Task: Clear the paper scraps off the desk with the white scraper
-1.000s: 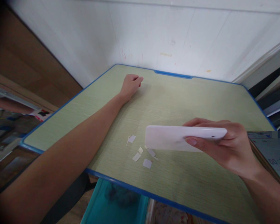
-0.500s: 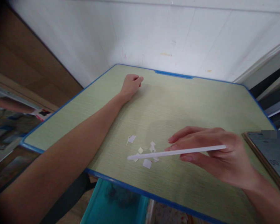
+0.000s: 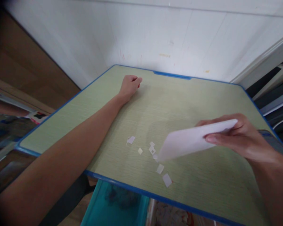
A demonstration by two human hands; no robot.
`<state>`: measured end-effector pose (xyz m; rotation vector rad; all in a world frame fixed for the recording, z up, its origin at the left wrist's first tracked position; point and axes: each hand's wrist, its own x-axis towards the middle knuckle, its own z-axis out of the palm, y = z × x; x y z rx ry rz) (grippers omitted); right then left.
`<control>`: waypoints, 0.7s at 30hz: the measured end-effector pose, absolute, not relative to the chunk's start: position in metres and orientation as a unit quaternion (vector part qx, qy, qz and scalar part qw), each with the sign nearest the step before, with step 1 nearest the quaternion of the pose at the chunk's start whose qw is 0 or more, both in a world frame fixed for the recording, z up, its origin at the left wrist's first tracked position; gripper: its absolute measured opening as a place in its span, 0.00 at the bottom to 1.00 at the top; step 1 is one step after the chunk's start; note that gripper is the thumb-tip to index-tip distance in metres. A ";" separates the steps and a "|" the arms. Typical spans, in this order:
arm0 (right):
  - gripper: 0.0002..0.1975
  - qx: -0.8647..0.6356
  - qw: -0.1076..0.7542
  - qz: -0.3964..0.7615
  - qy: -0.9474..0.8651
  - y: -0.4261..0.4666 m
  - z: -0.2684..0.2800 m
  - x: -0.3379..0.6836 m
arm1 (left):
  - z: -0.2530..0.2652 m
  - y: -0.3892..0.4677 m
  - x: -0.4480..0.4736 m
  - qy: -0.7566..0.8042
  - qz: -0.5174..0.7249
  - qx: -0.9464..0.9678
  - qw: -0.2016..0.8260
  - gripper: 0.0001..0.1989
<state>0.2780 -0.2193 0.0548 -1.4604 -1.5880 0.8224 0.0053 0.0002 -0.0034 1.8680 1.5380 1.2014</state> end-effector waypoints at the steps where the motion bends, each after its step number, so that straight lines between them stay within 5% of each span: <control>1: 0.17 -0.582 0.416 0.316 -0.623 -0.218 0.051 0.278 | -0.003 0.000 0.005 0.556 0.433 0.675 0.219 0.18; 4: 0.10 -0.564 0.438 0.296 -0.635 -0.215 0.042 0.272 | -0.004 0.001 0.005 0.558 0.428 0.675 0.221 0.18; 9: 0.04 -0.443 0.355 0.379 -0.731 -0.211 0.042 0.261 | -0.003 0.000 0.005 0.558 0.430 0.676 0.215 0.17; 21: 0.10 -0.273 0.280 0.481 -0.784 -0.211 0.046 0.273 | -0.004 0.001 0.005 0.557 0.427 0.682 0.206 0.17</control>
